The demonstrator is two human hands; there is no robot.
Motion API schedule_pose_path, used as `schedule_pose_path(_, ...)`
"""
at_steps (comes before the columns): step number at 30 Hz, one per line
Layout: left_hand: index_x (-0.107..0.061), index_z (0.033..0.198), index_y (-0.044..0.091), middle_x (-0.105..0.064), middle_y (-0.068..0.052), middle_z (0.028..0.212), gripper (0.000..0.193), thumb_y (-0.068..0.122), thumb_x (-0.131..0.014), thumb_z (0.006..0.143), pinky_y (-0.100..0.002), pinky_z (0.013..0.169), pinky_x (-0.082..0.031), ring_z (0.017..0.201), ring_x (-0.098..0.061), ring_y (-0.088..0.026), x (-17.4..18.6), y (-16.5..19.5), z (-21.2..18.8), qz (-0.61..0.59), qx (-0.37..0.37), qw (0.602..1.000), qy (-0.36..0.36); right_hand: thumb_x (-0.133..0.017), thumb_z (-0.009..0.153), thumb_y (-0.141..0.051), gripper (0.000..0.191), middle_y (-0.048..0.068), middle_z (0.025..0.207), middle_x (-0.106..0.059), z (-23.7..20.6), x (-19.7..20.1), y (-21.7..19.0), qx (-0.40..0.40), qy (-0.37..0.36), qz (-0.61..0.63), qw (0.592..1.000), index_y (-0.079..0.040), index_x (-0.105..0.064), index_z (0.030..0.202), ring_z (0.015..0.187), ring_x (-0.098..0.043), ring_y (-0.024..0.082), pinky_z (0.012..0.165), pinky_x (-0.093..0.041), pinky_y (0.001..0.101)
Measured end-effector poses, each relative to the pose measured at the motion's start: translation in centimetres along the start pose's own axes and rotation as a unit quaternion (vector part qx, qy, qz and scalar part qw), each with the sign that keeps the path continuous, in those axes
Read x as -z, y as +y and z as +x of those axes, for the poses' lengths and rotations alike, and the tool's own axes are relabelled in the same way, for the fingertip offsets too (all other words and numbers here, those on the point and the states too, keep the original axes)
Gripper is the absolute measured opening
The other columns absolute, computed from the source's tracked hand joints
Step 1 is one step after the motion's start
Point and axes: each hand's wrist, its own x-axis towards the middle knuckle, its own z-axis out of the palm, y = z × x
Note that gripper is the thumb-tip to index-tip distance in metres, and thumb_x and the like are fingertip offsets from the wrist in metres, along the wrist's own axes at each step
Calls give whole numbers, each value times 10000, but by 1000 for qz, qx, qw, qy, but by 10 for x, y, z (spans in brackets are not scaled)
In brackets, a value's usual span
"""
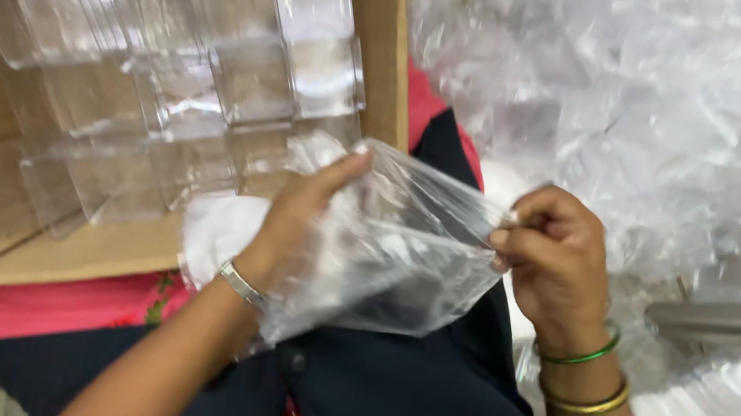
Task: The person sits on the floor with an open cardboard box of clear plastic boxes on their lap. They take plastic bags, place a clear plastic box inside each bag, and put the bagged boxes back into the cardboard box, repeating this packing cycle throughout the episode.
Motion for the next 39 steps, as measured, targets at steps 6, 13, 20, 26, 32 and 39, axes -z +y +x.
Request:
schedule_pose_path(6,-735,826,-12,-637,-14,662,353,331,-718,903,-335,491,-415,568,-533,-104,5,-65,38,234,-76,960,136,-625,905,0,122,30,737,-665,27,18,68,-35,175,-310,934,11,-725,973,610,-577,80,548,-474,234)
schedule_pose_path(13,-676,701,-81,-659,-93,598,508,386,-789,868,-369,459,-413,508,-555,-142,12,-87,45,289,25,929,228,-595,932,7,210,51,842,-779,17,21,70,-150,83,-286,943,29,-782,1023,718,-678,77,652,-553,223)
schedule_pose_path(20,-635,657,89,-518,17,541,357,306,-721,927,-305,416,-304,453,-407,-83,-22,-49,10,189,-55,978,73,-652,953,-21,194,88,976,-785,-12,14,48,1,171,-219,961,38,-757,1105,840,-718,114,772,-581,231)
schedule_pose_path(26,-657,710,99,-577,43,563,263,258,-734,906,-280,400,-352,440,-472,-70,-45,-35,7,179,-71,981,31,-614,980,-44,178,74,942,-759,-13,23,67,-101,156,-61,981,29,-721,1101,784,-692,111,703,-573,245)
schedule_pose_path(32,-698,672,74,-647,3,533,325,298,-731,906,-272,413,-418,426,-589,-78,-27,-37,14,320,-19,935,152,-594,998,-63,155,53,919,-738,-12,34,89,-52,168,-203,963,18,-712,1057,787,-665,91,705,-556,233)
schedule_pose_path(39,-712,898,8,-707,-53,709,161,168,-697,919,-263,445,-471,539,-639,-101,-6,-68,28,225,-69,968,83,-662,958,-38,106,46,949,-748,-4,56,99,-87,72,-315,942,12,-718,1034,856,-670,90,766,-560,245)
